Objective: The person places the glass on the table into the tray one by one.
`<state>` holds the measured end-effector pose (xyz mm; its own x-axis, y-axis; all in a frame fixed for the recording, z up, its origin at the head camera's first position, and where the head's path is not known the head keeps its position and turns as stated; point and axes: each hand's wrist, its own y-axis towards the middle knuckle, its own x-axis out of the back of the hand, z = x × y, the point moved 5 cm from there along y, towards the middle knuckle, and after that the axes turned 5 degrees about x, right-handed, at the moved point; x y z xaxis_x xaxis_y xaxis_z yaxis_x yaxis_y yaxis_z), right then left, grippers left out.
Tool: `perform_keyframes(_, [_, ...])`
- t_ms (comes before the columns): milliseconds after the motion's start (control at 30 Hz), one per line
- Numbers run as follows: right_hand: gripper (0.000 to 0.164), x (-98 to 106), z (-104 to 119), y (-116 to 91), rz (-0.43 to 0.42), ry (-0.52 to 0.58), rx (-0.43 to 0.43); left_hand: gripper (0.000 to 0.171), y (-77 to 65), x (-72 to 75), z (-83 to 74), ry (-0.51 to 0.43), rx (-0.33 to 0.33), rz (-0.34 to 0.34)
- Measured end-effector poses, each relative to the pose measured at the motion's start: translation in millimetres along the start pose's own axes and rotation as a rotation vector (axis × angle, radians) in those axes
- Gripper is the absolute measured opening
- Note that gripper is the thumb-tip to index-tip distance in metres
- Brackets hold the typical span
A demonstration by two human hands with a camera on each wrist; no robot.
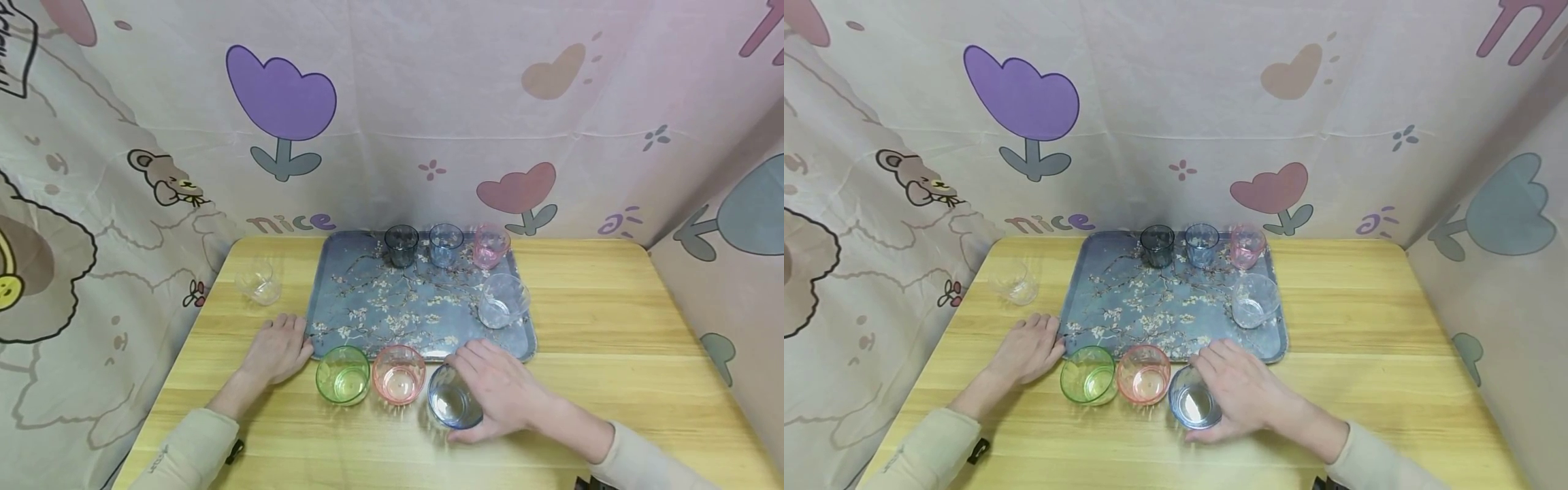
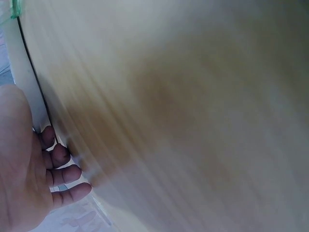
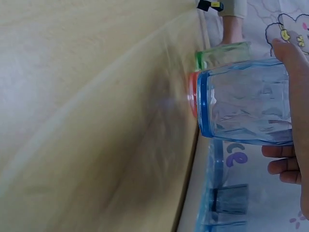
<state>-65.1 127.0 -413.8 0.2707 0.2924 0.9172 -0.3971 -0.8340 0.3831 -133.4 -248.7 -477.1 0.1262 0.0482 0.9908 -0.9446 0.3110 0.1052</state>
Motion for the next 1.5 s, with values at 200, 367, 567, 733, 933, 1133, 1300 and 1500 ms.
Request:
perform_keyframes(200, [0.104,8.0,-11.1,3.7,-0.027,-0.026,-0.011,0.031,0.6,0.6,-0.3,0.001,-0.002,-0.002])
perform_keyframes(367, [0.104,13.5,-21.4,5.0,-0.049,-0.030,-0.029,0.031,0.9,0.9,-0.5,-0.005,-0.006,-0.007])
perform_keyframes(567, [0.105,17.8,-32.1,7.0,-0.107,-0.027,-0.025,0.030,1.6,0.4,-0.4,-0.003,-0.012,-0.021])
perform_keyframes(733, [0.103,18.7,-40.5,9.4,-0.144,-0.013,-0.021,0.029,1.9,-0.9,0.6,-0.009,-0.010,-0.013])
perform_keyframes(933, [0.103,18.6,-51.9,13.1,-0.174,-0.011,-0.028,0.030,2.1,-0.7,1.0,-0.009,0.000,0.009])
perform_keyframes(1133, [0.105,18.6,-63.7,18.8,-0.188,-0.013,-0.049,0.030,1.9,-0.5,1.2,-0.008,0.008,0.023])
perform_keyframes(1300, [0.106,15.8,-71.9,22.8,-0.188,-0.016,-0.072,0.030,1.1,-0.7,1.0,-0.008,0.008,0.028])
perform_keyframes(1500, [0.105,12.1,-79.2,27.8,-0.191,-0.026,-0.091,0.029,1.0,-1.0,1.3,-0.011,0.014,0.039])
